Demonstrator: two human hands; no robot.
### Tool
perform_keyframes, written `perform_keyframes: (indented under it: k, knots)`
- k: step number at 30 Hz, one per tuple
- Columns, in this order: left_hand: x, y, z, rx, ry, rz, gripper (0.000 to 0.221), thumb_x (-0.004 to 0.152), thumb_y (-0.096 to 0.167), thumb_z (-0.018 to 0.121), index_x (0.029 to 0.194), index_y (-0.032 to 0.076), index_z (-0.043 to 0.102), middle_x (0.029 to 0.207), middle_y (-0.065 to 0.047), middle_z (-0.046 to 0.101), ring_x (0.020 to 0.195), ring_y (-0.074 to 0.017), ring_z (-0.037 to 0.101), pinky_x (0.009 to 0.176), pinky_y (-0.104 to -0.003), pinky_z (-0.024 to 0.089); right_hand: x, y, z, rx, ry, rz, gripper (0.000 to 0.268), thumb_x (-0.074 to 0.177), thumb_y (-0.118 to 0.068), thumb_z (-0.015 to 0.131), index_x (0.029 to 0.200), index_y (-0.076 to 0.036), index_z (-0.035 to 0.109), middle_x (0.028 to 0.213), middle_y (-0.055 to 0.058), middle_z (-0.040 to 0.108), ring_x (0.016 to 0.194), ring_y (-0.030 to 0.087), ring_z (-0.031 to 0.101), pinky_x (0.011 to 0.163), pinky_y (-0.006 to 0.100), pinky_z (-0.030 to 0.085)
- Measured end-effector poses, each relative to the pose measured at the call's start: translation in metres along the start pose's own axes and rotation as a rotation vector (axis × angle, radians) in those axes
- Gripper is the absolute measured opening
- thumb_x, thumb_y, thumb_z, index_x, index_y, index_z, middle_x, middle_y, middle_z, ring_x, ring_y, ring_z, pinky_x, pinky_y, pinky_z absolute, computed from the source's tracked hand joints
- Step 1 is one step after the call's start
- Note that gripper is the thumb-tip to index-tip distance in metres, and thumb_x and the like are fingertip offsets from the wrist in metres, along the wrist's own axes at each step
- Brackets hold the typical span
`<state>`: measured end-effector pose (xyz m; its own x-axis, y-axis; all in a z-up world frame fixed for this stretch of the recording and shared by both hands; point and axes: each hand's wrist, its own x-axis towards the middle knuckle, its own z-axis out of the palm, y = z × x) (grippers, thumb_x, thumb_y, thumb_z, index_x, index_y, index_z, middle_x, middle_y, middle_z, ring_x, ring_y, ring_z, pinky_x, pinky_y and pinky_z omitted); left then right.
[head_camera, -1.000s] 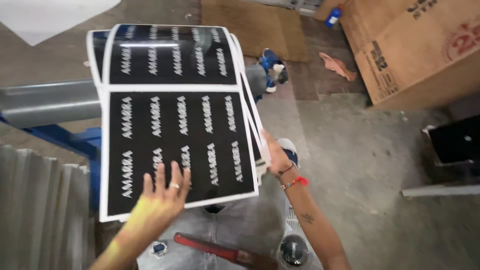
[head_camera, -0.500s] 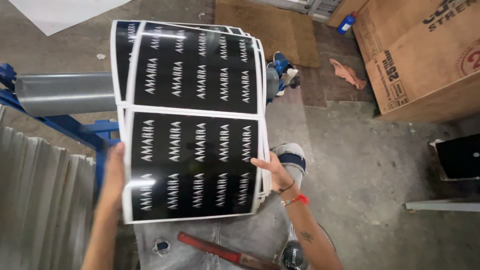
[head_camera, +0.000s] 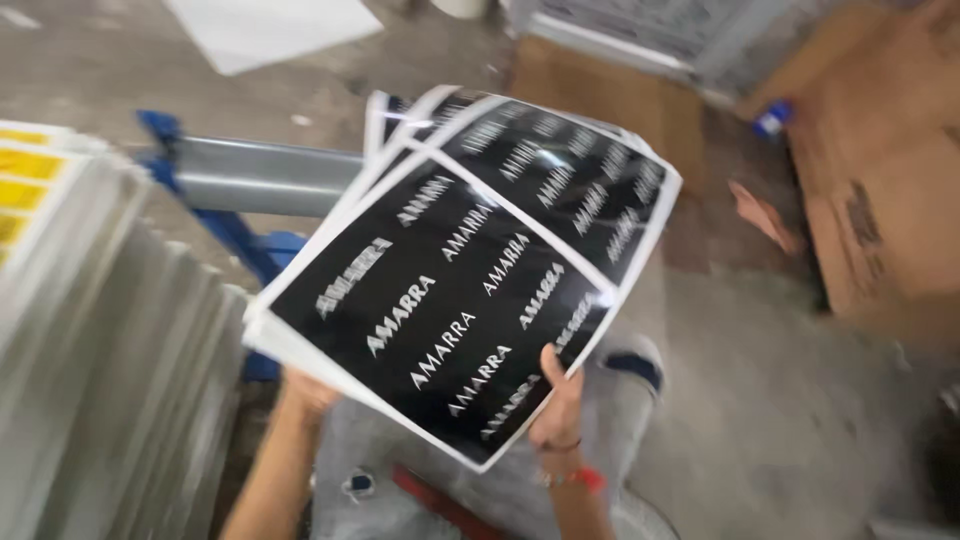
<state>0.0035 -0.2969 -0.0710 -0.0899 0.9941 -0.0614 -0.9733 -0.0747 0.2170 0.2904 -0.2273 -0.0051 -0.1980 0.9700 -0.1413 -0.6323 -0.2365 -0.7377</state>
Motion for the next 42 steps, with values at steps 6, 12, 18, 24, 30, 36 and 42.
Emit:
perform_keyframes:
  k: [6, 12, 18, 24, 30, 36, 42]
  knots:
    - [-0.022, -0.009, -0.013, 0.319, 0.535, 0.162, 0.05, 0.087, 0.019, 0.075, 0.13, -0.003, 0.062, 0.117, -0.018, 0.071, 0.098, -0.027, 0.072, 0.085, -0.042, 0.061, -0.03, 0.073, 0.005, -0.202, 0.126, 0.308, 0.047, 0.094, -0.023, 0.065, 0.136, -0.002, 0.058, 0.123, 0.006, 0.068, 0.109, 0.022, 0.064, 0.09, 0.04, 0.053]
    - [-0.034, 0.036, -0.005, 0.366, 0.589, 0.145, 0.044, 0.085, 0.02, 0.074, 0.122, -0.003, 0.066, 0.104, -0.016, 0.076, 0.085, -0.0256, 0.075, 0.077, -0.04, 0.062, 0.013, 0.038, -0.068, -0.141, 0.234, 0.248, 0.044, 0.101, -0.043, 0.058, 0.131, -0.011, 0.059, 0.118, 0.004, 0.068, 0.106, 0.022, 0.065, 0.089, 0.043, 0.054]
    - [-0.062, 0.062, -0.036, 0.313, 0.519, -0.066, 0.042, 0.082, 0.027, 0.075, 0.115, 0.0, 0.068, 0.097, -0.015, 0.077, 0.08, -0.0259, 0.074, 0.072, -0.042, 0.062, 0.064, -0.009, -0.073, 0.057, 0.341, 0.155, 0.053, 0.096, -0.054, 0.059, 0.134, -0.016, 0.065, 0.127, 0.005, 0.069, 0.113, 0.026, 0.063, 0.098, 0.046, 0.049]
    - [-0.057, 0.066, -0.044, 0.495, 0.663, -0.065, 0.05, 0.081, 0.024, 0.078, 0.123, 0.001, 0.065, 0.101, -0.013, 0.076, 0.083, -0.023, 0.074, 0.075, -0.039, 0.061, 0.08, -0.002, -0.073, 0.09, 0.314, 0.081, 0.047, 0.094, -0.035, 0.061, 0.137, -0.017, 0.061, 0.133, 0.003, 0.067, 0.122, 0.026, 0.063, 0.105, 0.048, 0.048]
    - [-0.034, 0.067, -0.004, 0.641, 0.466, 0.033, 0.059, 0.078, 0.021, 0.08, 0.132, 0.007, 0.059, 0.11, -0.008, 0.073, 0.094, -0.0182, 0.074, 0.081, -0.035, 0.062, 0.066, -0.049, -0.056, -0.016, 0.173, -0.247, 0.053, 0.095, -0.028, 0.068, 0.142, -0.007, 0.056, 0.138, 0.008, 0.065, 0.127, 0.029, 0.061, 0.113, 0.049, 0.048]
    - [0.037, 0.058, 0.026, 0.47, 0.396, -0.104, 0.063, 0.084, 0.028, 0.081, 0.134, -0.004, 0.06, 0.113, -0.018, 0.071, 0.098, -0.028, 0.068, 0.087, -0.043, 0.058, 0.035, -0.075, -0.056, -0.089, 0.096, -0.549, 0.049, 0.104, -0.023, 0.066, 0.145, 0.002, 0.053, 0.137, 0.016, 0.064, 0.123, 0.029, 0.065, 0.112, 0.044, 0.051]
    - [0.047, 0.021, 0.013, 0.439, 0.405, -0.188, 0.055, 0.079, 0.031, 0.079, 0.127, 0.007, 0.065, 0.119, -0.01, 0.072, 0.105, -0.0223, 0.069, 0.09, -0.039, 0.058, 0.029, -0.091, -0.083, -0.269, 0.089, -0.802, 0.046, 0.104, -0.017, 0.065, 0.143, 0.004, 0.053, 0.134, 0.018, 0.064, 0.12, 0.028, 0.066, 0.109, 0.041, 0.053]
